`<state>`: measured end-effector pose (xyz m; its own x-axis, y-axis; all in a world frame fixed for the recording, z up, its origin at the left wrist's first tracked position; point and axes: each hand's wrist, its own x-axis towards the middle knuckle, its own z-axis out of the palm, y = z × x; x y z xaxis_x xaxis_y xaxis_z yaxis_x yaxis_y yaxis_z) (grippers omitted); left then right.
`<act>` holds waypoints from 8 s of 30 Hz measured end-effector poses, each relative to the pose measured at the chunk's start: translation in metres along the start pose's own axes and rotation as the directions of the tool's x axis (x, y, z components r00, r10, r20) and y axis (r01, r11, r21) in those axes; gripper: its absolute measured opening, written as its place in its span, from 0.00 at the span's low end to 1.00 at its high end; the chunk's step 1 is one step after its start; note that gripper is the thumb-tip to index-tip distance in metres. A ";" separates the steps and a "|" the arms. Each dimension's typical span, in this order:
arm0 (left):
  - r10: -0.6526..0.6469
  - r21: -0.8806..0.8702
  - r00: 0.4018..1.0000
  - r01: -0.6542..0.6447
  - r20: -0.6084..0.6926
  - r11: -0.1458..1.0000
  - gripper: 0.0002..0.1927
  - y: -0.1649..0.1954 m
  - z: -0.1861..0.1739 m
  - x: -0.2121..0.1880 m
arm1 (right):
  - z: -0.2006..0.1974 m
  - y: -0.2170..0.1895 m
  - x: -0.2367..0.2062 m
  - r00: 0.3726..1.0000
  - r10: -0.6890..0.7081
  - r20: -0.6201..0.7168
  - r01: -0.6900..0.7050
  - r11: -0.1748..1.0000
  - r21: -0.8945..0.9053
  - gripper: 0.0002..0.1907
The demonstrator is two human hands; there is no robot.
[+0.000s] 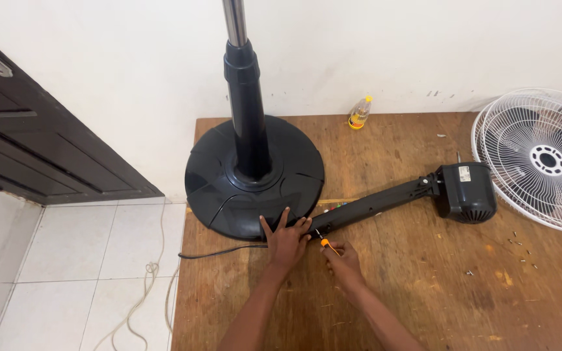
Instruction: The person services a pedestal fan lying on a wooden table. They hold the fan's motor housing and pole, use a screwdriver to remove and reinsert screws from the housing, and manipulate small screws and fan components by hand while working along the fan body.
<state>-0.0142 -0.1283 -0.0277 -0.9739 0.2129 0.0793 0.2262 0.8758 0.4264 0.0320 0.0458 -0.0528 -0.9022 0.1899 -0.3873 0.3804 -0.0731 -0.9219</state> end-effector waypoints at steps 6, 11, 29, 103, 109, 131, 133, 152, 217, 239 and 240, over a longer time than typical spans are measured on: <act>0.030 0.026 0.998 -0.029 -0.050 0.999 0.25 0.000 0.008 0.000 | 0.002 0.001 -0.006 0.934 -0.353 -0.053 0.301 0.858 -0.417 0.09; 0.023 0.021 0.997 -0.021 -0.079 1.000 0.24 0.002 0.008 -0.002 | -0.001 -0.006 -0.002 0.954 0.272 0.129 -0.295 0.931 0.213 0.14; -0.029 0.014 0.996 0.030 -0.088 0.999 0.24 0.009 0.008 -0.002 | 0.012 -0.003 -0.002 0.826 0.434 0.360 -0.563 0.669 0.486 0.15; -0.016 0.018 0.981 0.020 -0.193 1.000 0.21 0.010 0.013 -0.009 | 0.013 -0.002 -0.002 0.794 0.440 0.419 -0.606 0.522 0.600 0.08; -0.011 -0.017 0.981 0.008 -0.193 1.000 0.21 0.006 0.011 -0.009 | 0.015 -0.014 -0.019 0.998 -0.002 -0.059 -0.007 0.989 -0.150 0.07; -0.015 -0.076 0.985 0.002 -0.172 0.997 0.21 0.007 0.001 -0.013 | 0.019 -0.014 -0.023 0.999 -0.022 0.025 0.023 0.998 -0.052 0.09; -0.032 -0.072 0.986 0.021 -0.163 0.997 0.21 0.008 0.004 -0.011 | 0.018 -0.020 -0.032 0.888 -0.456 0.055 0.413 0.740 -0.531 0.12; -0.050 0.024 0.987 0.054 -0.153 0.998 0.21 0.016 0.022 -0.013 | 0.010 -0.005 -0.014 0.888 0.402 0.221 -0.458 0.813 0.361 0.14; 0.142 0.081 0.941 -0.174 0.308 0.981 0.20 0.316 0.162 0.004 | -0.355 -0.022 -0.021 0.950 0.313 0.003 -0.294 0.895 -0.334 0.15; 0.179 -0.223 0.974 -0.207 -0.141 0.953 0.29 0.138 0.027 -0.013 | -0.161 -0.056 0.021 0.947 0.172 0.271 -0.201 0.976 0.084 0.14; 0.087 -0.165 0.983 -0.114 -0.160 0.980 0.32 0.121 0.022 -0.015 | -0.152 -0.056 0.024 0.956 0.150 0.252 -0.163 0.986 0.032 0.15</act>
<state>0.0282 -0.0166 0.0030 -0.9412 0.2160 0.2597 0.3287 0.7622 0.5576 0.0201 0.2037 -0.0094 -0.8569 -0.0766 -0.5098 0.5155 -0.1341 -0.8463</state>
